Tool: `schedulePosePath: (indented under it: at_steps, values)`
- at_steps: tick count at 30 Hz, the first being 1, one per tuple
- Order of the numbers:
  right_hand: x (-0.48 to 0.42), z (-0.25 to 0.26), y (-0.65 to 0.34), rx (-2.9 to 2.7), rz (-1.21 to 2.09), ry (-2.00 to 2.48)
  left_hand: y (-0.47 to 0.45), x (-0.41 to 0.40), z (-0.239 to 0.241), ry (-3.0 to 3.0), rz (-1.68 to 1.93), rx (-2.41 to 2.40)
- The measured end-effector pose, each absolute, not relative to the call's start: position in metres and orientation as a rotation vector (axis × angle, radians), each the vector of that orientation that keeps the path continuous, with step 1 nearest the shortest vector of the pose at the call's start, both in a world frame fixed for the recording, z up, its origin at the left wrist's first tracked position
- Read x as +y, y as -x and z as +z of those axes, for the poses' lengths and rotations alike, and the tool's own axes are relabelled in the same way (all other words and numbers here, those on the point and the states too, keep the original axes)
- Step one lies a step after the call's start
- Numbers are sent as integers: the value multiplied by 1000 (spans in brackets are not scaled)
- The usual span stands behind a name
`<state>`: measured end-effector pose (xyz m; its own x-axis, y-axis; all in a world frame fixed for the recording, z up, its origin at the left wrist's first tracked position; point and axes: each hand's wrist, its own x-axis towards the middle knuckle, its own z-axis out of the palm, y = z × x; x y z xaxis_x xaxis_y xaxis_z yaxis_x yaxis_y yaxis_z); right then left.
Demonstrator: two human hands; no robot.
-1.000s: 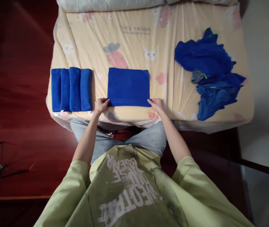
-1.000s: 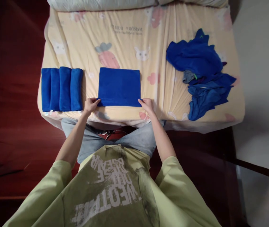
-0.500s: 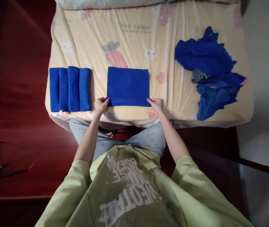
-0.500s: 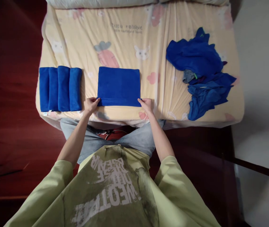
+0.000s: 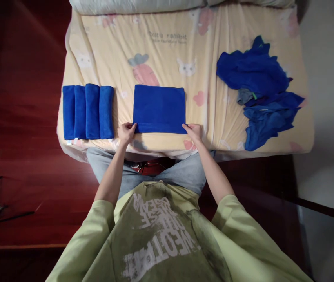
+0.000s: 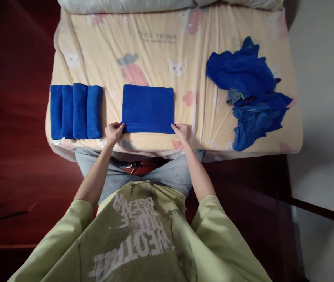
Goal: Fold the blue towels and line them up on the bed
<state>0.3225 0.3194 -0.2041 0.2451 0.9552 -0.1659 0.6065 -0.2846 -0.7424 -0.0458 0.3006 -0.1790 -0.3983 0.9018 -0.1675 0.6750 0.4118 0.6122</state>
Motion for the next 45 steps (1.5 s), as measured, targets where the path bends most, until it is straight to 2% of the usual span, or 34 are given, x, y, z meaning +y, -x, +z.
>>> schedulePosePath:
  at_steps: [5,9,22,30,45]
  values:
    - [314,-200,-315,-1370,762,1957,45,297,-181,-1339,658,2195]
    - [301,-202,-303,-1366,553,1931,38,291,-184,-1403,749,2240]
    - [286,-211,-300,-1697,188,1805,36,278,-204,-1901,854,2085]
    - [286,-217,-318,-2316,435,1429,54,277,-199,-2160,695,1481]
    - [280,-190,-332,-2417,490,1290,68,272,-200,-2207,663,1406]
